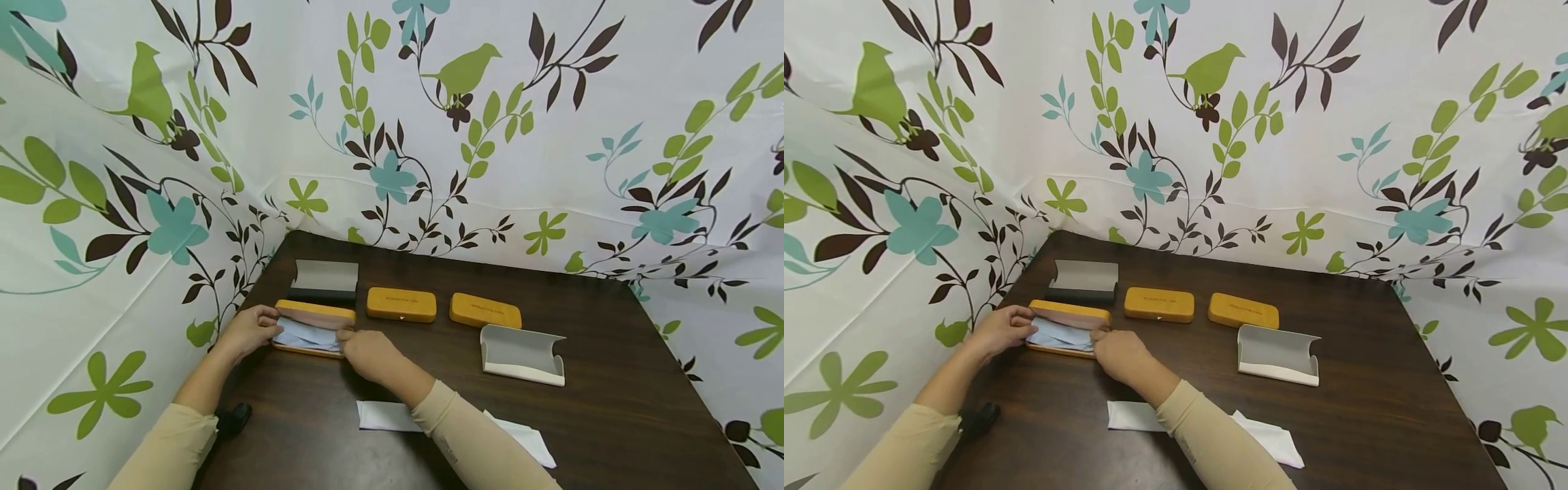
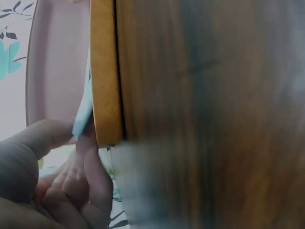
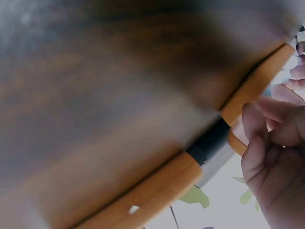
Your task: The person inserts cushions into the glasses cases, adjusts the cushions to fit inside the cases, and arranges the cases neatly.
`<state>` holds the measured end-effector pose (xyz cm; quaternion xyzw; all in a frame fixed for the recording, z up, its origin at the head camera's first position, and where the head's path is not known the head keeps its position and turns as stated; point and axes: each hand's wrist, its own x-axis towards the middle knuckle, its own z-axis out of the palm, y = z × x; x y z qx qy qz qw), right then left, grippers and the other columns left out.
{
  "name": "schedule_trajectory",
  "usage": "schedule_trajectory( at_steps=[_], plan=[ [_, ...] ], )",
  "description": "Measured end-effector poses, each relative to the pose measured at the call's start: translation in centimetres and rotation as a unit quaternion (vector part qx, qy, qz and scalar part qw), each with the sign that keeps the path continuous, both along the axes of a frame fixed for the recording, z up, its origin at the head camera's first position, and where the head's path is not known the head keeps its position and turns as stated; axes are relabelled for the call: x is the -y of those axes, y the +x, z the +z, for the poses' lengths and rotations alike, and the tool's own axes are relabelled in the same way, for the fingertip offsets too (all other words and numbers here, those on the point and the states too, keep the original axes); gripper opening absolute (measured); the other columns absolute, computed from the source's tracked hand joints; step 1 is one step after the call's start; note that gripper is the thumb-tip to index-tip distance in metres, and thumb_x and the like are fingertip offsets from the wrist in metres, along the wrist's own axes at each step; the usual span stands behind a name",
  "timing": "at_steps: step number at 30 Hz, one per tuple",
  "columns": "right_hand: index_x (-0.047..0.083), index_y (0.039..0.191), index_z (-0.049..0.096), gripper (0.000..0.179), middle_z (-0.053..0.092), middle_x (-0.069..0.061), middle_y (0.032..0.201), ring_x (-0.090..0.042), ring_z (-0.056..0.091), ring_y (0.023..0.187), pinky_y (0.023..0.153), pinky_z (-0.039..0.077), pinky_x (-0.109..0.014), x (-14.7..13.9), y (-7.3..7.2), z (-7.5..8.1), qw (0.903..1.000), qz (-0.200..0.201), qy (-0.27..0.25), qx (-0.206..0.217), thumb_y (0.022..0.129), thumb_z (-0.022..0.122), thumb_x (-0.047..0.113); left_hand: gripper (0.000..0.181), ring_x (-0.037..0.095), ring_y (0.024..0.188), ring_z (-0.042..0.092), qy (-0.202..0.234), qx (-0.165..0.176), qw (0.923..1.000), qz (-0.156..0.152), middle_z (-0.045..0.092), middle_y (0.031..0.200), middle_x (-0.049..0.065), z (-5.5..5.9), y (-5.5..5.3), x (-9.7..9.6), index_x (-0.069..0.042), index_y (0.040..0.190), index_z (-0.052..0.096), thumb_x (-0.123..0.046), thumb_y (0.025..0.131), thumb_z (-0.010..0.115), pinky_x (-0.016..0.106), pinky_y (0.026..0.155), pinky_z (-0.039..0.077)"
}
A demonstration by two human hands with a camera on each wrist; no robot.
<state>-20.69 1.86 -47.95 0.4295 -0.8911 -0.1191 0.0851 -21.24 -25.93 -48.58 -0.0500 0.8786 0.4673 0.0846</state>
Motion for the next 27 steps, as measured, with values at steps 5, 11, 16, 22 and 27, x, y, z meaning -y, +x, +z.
schedule_trajectory(
  at_steps=[5,11,16,22,27],
  plan=[
    [0.021,0.106,0.074,0.014,0.066,0.014,0.107,-0.007,0.060,0.073,0.054,0.050,-0.022,-0.3,-0.2,0.4,0.9975,0.017,-0.009,-0.069,0.098,0.064,0.014,0.039,0.029,0.087,0.067,-0.102,-0.052,0.9934,0.006,0.073,0.098,0.018,0.0,0.1,-0.5,0.008,0.122,0.057,-0.012,0.092,0.072,0.043,0.075,0.052],
    [0.019,0.116,0.067,0.019,0.069,0.008,0.112,-0.008,0.066,0.084,0.060,0.053,-0.024,-0.7,-0.7,0.1,0.9994,0.010,0.002,0.034,0.101,0.059,0.011,0.048,0.027,0.078,0.059,-0.134,-0.045,0.9899,0.008,0.061,0.090,0.015,0.0,0.2,-0.8,0.009,0.127,0.050,-0.015,0.092,0.073,0.040,0.069,0.048],
    [0.023,0.104,0.071,0.021,0.066,0.011,0.112,-0.005,0.064,0.091,0.068,0.053,-0.021,-0.9,-1.0,0.8,0.9957,0.026,-0.077,0.046,0.096,0.062,0.006,0.059,0.043,0.103,0.058,-0.139,-0.069,0.9871,-0.040,0.056,0.121,0.035,0.5,0.5,-0.3,0.017,0.140,0.038,-0.012,0.095,0.063,0.055,0.085,0.050],
    [0.014,0.144,0.054,0.043,0.053,0.000,0.149,-0.009,0.054,0.064,0.049,0.043,-0.020,-1.1,-1.4,1.3,0.9875,-0.036,-0.150,0.031,0.101,0.059,0.015,0.066,0.056,0.139,0.030,-0.208,-0.166,0.9578,-0.110,0.028,0.158,0.032,1.5,1.0,-0.8,0.006,0.153,0.032,-0.015,0.099,0.063,0.073,0.107,0.028],
    [0.013,0.155,0.042,0.050,0.044,0.001,0.156,-0.011,0.067,0.075,0.059,0.052,-0.023,-1.8,-1.1,1.4,0.9852,-0.061,-0.133,0.089,0.106,0.052,0.019,0.052,0.049,0.134,0.045,-0.297,-0.229,0.9156,-0.146,0.048,0.151,0.021,2.5,1.6,-1.9,-0.004,0.148,0.051,-0.022,0.101,0.064,0.071,0.101,0.038]
  ],
)
